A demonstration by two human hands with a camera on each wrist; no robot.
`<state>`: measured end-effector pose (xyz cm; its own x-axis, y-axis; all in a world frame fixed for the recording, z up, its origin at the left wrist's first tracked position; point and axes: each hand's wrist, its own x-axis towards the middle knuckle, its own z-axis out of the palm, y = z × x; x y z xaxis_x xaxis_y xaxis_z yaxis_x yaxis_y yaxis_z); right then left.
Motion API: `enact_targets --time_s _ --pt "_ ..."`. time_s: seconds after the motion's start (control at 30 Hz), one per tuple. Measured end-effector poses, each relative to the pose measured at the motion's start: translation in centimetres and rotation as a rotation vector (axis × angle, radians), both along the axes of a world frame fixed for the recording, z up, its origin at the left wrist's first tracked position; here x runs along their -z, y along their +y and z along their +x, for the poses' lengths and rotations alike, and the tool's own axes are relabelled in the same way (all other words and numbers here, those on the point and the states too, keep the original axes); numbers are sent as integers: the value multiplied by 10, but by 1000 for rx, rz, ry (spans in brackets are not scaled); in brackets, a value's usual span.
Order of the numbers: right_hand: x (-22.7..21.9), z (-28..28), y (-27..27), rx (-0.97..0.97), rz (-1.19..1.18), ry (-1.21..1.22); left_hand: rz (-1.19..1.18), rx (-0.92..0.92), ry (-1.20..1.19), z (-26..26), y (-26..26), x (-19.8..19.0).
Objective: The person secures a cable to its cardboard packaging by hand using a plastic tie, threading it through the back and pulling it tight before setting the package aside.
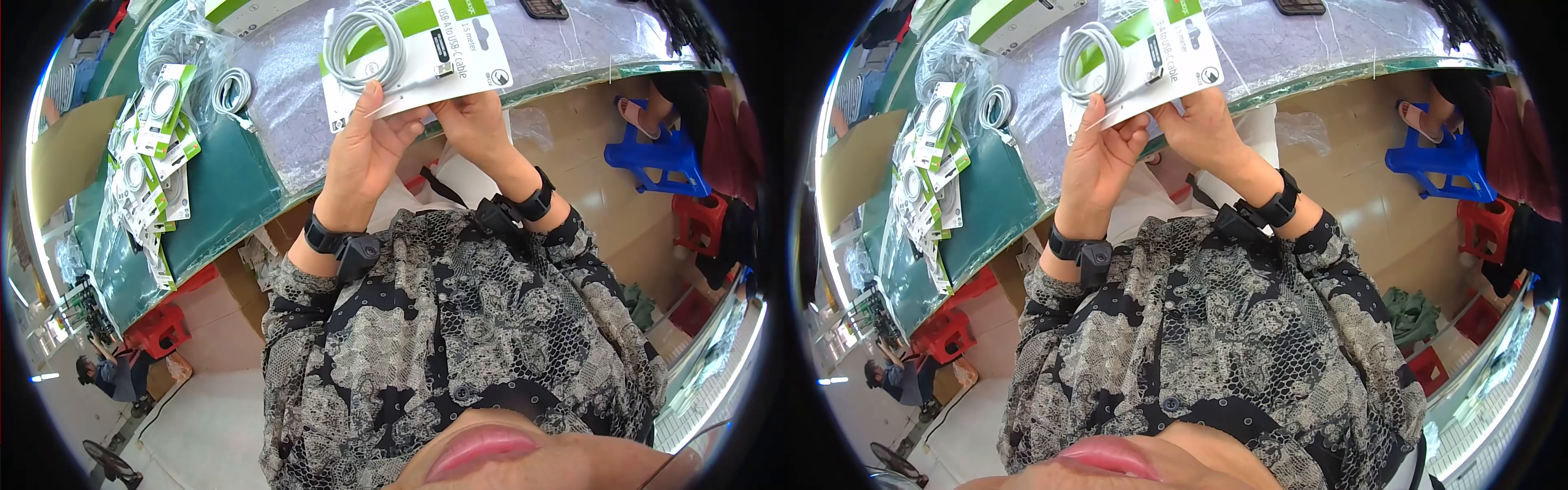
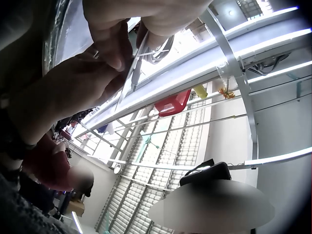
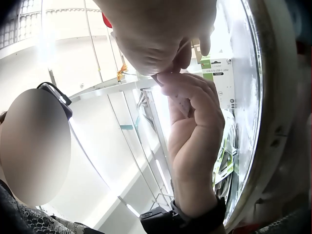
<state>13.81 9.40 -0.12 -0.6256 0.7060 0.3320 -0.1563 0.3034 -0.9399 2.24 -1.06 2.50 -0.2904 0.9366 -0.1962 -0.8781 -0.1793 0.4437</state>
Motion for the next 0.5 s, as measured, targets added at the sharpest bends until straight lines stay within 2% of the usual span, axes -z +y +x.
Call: enact_targets --time_s 0.1,0.2,0.23,0.33,0.37,0.43,0.47,0.5 --pt "8 2 3 -16 27 6 -86 6 106 0 -3 -5" --pt "4 5 5 94 329 -14 -117 -21 144 2 -4 -6" --pt "0 10 5 85 335 -17 -111 -29 138 3 -4 -5" --pt "-29 37 7 172 782 -504 -96 -117 375 -1 0 -2" --pt "-36 40 2 167 791 -508 -91 -122 368 -1 2 -1" --pt "-48 48 -8 82 699 -311 -82 -155 397 4 5 0" --pt "-53 43 -6 91 697 -328 -77 -162 412 7 6 2" --pt "-59 32 0 147 883 -316 -72 -147 403 11 6 2"
